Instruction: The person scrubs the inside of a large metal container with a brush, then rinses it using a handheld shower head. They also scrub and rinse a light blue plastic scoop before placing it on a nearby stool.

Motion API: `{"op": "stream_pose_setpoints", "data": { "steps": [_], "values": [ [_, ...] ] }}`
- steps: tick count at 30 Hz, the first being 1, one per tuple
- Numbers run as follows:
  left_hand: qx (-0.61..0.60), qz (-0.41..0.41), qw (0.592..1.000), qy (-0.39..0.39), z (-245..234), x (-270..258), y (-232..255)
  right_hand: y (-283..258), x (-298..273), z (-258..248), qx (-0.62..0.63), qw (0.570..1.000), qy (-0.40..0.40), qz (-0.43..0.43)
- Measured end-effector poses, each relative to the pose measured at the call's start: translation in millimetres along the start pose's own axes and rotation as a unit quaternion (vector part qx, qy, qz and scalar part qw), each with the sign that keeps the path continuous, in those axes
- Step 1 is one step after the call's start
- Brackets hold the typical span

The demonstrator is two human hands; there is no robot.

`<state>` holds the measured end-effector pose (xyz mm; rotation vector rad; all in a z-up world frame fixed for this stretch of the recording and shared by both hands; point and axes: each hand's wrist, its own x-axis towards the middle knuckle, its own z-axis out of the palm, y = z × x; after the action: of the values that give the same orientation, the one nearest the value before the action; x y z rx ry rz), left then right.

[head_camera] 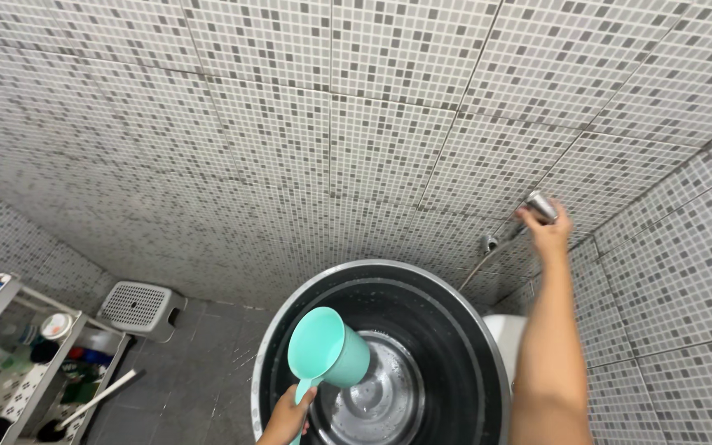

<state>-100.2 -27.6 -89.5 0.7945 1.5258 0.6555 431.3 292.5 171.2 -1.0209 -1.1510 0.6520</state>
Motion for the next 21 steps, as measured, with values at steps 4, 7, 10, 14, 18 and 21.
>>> {"op": "stream_pose_setpoints", "data": {
  "steps": [4, 7, 10, 14, 18, 21],
  "values": [
    [-0.041, 0.045, 0.998, -0.012, 5.0, -1.3, 4.6, -108.2, -46.9, 6.5, -0.154, 0.971, -0.092, -0.160],
    [-0.056, 0.057, 0.996, -0.028, 18.4, 11.1, 12.8, -176.6, -108.3, 29.3, -0.171, 0.949, -0.183, -0.188],
    [-0.116, 0.101, 0.984, -0.089, 33.2, 22.5, 22.1, -214.7, -185.3, 61.4, -0.121, 0.915, -0.375, -0.092],
    [-0.132, 0.113, 0.979, -0.106, 63.3, 48.9, 51.3, -197.2, -295.2, 118.0, -0.189, 0.857, -0.471, -0.085],
    [-0.159, 0.061, 0.974, -0.149, 89.9, 66.3, 75.6, -164.3, -350.9, 124.3, -0.260, 0.856, -0.427, 0.129],
    [-0.225, 0.063, 0.949, -0.214, 113.2, 65.0, 80.2, -149.3, -363.1, 105.8, -0.240, 0.872, -0.406, 0.134]
  ]
}}
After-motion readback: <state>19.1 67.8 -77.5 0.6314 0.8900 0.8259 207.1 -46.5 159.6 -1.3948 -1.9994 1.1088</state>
